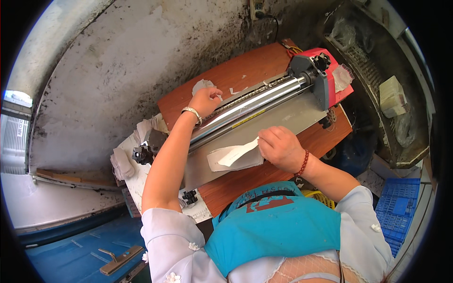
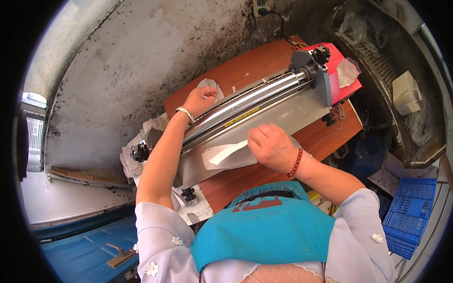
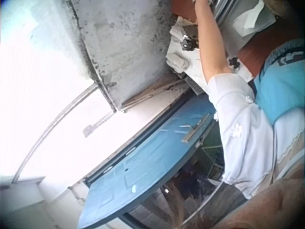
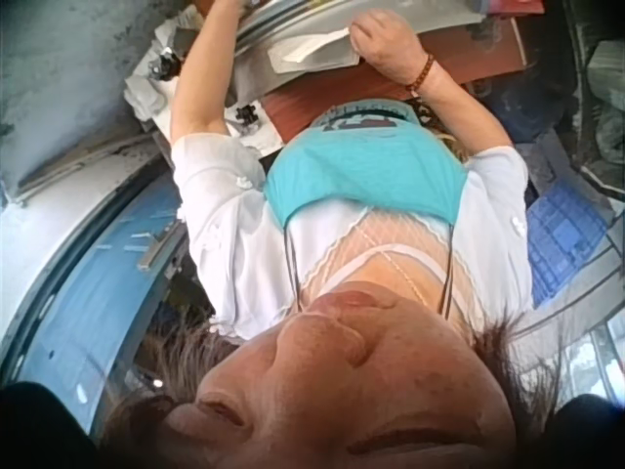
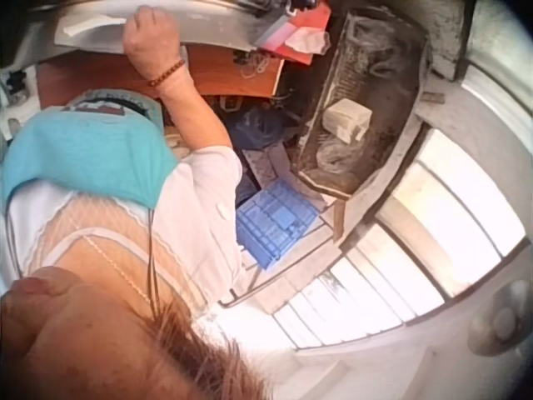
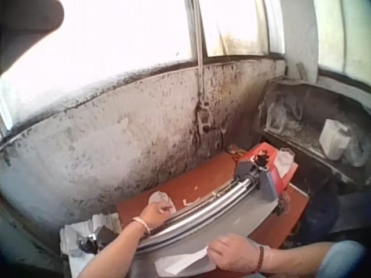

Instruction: The person applies adhesive to shoe upper components using a roller machine.

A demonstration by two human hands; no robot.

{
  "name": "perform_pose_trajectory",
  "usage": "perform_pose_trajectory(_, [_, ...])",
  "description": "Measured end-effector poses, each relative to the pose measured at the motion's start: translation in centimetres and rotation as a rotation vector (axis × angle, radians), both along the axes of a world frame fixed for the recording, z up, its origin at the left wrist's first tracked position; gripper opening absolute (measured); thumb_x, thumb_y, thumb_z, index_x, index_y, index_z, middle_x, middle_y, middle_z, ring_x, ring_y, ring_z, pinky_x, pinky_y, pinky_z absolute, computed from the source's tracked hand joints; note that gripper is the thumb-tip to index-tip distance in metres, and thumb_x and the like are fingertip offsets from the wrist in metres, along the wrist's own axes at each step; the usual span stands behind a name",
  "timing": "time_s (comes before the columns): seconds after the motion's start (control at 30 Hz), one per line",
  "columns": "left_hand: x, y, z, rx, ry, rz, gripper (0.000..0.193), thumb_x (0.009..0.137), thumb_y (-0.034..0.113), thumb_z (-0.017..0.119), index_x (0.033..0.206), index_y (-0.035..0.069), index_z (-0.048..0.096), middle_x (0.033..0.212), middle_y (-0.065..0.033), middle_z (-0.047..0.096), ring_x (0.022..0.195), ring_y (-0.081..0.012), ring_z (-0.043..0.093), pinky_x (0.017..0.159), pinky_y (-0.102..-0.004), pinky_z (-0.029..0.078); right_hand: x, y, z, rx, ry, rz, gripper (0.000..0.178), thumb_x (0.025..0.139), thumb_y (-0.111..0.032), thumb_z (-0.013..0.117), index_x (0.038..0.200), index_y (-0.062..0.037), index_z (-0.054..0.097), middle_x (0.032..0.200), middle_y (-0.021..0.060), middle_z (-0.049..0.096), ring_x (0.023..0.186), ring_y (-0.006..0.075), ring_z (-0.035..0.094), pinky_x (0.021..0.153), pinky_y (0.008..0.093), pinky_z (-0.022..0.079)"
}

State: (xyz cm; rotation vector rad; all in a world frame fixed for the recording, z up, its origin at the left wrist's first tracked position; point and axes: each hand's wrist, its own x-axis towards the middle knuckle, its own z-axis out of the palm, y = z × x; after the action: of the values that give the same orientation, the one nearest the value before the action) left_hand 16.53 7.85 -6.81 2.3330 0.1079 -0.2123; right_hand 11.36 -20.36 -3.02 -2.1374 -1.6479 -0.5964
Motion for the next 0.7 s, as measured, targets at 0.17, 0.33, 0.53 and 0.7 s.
perform_pose_trajectory(0.17, [-1.3,-2.3,2.4,-0.324,0.302,0.089,0.029,0.084,0.013,0.053,0.108,0.001,0.065,0.081,-0.0073,0.065,0.071,-0.0105,0.058,0.070,-0.0284,0.049,-0.4,-3.4,-0.3,-0.204,-0.024,-0.004,0.010,0.064,-0.009,0.059,0.069,-0.0061,0.051,0.079,0.0061,0.051,0.066,0.0195,0.050,0.059,0.0312,0.043])
perform_pose_trajectory(0.33, [-1.0,-2.3,1.1,-0.182,0.102,-0.020,0.029,0.084,0.014,0.053,0.107,0.002,0.065,0.081,-0.0080,0.066,0.072,-0.0127,0.059,0.071,-0.0286,0.048,2.5,-3.5,1.5,-0.034,-0.026,-0.151,0.014,0.063,-0.011,0.061,0.068,-0.0066,0.049,0.073,0.0064,0.046,0.065,0.0202,0.050,0.057,0.0329,0.041])
perform_pose_trajectory(0.53, [-0.7,-3.0,0.7,-0.020,0.016,-0.075,0.035,0.084,0.027,0.045,0.097,0.003,0.067,0.097,-0.0191,0.066,0.088,-0.0325,0.062,0.083,-0.0378,0.047,2.1,-4.4,-0.1,-0.226,-0.101,-0.136,0.009,0.064,-0.011,0.058,0.063,-0.0089,0.050,0.070,0.0050,0.045,0.066,0.0195,0.050,0.056,0.0322,0.040])
perform_pose_trajectory(0.7, [0.0,-4.1,0.7,0.208,0.042,-0.142,0.039,0.085,0.031,0.039,0.081,0.002,0.065,0.091,-0.0184,0.066,0.084,-0.0361,0.060,0.079,-0.0416,0.046,2.0,-2.5,-1.3,-0.292,-0.032,-0.165,0.006,0.066,-0.011,0.057,0.063,-0.0098,0.052,0.071,0.0046,0.048,0.066,0.0185,0.053,0.054,0.0312,0.042])
